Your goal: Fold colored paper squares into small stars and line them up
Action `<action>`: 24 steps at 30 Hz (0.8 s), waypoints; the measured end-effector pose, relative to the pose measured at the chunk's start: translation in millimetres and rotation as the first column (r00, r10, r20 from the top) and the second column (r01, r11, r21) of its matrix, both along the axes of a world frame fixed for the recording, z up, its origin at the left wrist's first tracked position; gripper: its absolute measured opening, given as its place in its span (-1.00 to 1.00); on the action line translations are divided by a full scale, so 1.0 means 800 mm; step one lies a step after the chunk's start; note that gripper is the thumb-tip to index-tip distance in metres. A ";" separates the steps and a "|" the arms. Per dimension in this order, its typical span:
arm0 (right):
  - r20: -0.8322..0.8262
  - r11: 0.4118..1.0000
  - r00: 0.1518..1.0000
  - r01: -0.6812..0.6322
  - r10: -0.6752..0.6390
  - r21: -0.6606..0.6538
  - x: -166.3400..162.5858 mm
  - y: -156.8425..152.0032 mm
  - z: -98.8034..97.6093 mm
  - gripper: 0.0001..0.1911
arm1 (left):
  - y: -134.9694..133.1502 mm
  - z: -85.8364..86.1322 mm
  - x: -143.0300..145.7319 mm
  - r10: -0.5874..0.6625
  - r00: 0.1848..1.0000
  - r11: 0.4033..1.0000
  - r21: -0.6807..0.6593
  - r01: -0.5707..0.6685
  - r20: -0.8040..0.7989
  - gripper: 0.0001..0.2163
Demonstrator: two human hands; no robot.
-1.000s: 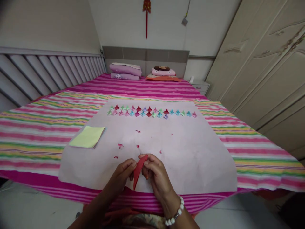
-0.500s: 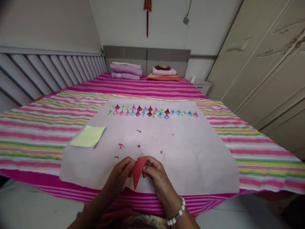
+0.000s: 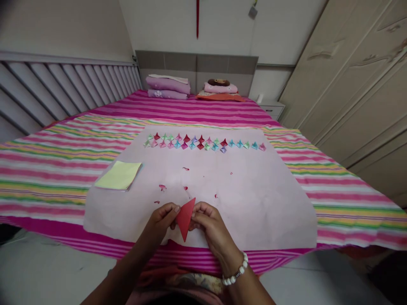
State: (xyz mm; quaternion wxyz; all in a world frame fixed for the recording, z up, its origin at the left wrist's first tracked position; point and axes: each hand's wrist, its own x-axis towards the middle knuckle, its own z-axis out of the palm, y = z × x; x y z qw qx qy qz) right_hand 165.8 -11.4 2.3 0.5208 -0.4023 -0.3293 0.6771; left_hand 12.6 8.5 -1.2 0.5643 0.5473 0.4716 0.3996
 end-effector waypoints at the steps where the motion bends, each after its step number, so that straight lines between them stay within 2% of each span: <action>1: -0.010 1.000 1.000 -0.005 0.005 -0.017 0.000 0.000 0.000 -0.89 | 0.001 -0.001 0.000 -0.001 1.000 1.000 -0.002 0.001 0.011 -0.70; 6: 0.051 0.999 0.998 0.036 -0.035 -0.015 0.001 0.002 -0.003 -0.91 | -0.001 -0.008 0.000 0.045 0.997 0.998 0.035 -0.043 -0.062 -0.71; 11: 0.047 0.999 0.999 -0.008 0.010 -0.039 0.003 0.005 -0.004 -0.89 | -0.004 -0.006 -0.002 0.051 0.995 0.999 0.020 -0.050 -0.087 -0.71; 17: 0.065 0.998 0.996 0.064 -0.063 -0.016 0.002 0.004 -0.004 -0.82 | 0.000 -0.012 -0.002 -0.032 0.995 0.986 -0.161 0.046 0.091 -0.70; 20: 0.079 0.996 0.993 0.084 -0.085 0.019 0.002 0.002 -0.002 -0.80 | -0.001 -0.020 -0.002 -0.013 0.979 0.965 -0.253 0.065 0.202 -0.68; 24: 0.133 0.999 0.990 0.040 -0.043 0.024 0.004 -0.001 0.004 -0.84 | -0.005 -0.019 -0.002 0.010 0.960 0.950 -0.301 0.078 0.279 -0.68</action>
